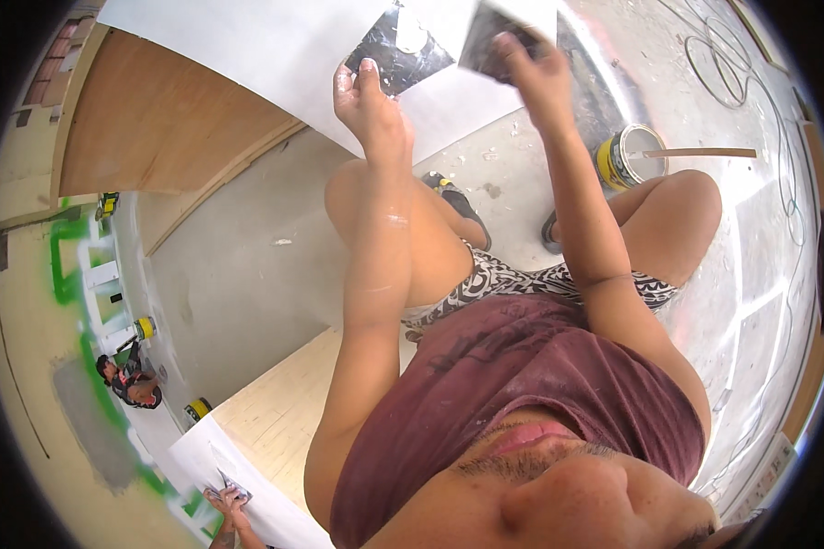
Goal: The person mixes putty between two putty knives, scoops additional compound from a bucket, and applies the putty onto a white board using the putty knife.
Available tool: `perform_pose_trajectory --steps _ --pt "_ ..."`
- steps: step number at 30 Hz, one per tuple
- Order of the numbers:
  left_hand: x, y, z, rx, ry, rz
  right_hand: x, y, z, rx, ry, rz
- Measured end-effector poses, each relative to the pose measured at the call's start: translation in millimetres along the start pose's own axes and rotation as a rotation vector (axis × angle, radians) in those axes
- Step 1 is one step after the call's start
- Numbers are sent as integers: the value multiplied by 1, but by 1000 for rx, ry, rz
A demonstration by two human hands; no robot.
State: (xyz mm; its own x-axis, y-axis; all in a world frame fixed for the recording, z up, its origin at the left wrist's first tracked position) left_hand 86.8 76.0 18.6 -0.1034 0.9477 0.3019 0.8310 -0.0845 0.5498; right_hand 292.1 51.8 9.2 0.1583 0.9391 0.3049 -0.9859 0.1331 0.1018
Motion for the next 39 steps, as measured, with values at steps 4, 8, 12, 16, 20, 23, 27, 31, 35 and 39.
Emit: perform_pose_trajectory --steps 4,8,12,16,20,23,27,31,35,39 --pt "-3 7 5 24 -87 -19 -2 -14 18 -14 282 -107" --pt "-5 24 11 2 -63 110 1 -4 6 281 68 54" --pt "-9 35 13 1 -55 187 -1 -3 0 259 104 62" --pt "-16 44 13 53 -51 268 -4 -7 4 238 128 32" --pt "-26 52 12 456 36 396 -4 -14 1 258 97 9" --pt "-30 47 13 699 -40 436 5 -22 -18 409 90 16" --pt "-21 26 -1 621 -126 196 34 -83 -77 821 134 35" --pt "-7 -5 -58 259 30 176 6 -106 -137 905 193 -78" --pt "-15 -32 -58 273 36 39 -60 -109 -308 1021 459 -248" --pt "-23 -41 -52 263 -104 -182 -120 -80 -394 1009 717 -376"
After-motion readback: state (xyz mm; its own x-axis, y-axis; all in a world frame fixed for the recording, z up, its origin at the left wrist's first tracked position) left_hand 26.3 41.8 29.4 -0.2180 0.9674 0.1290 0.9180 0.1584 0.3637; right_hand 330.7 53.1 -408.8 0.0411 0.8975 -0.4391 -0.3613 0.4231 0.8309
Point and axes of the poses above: each hand's wrist, its own x-axis towards the middle knuckle, its own y-axis out of the palm, z = x × y, the point moved 4 cm from there along x, towards the middle knuckle, and after that the axes turned 13 degrees about z, right-handed, at the moved point
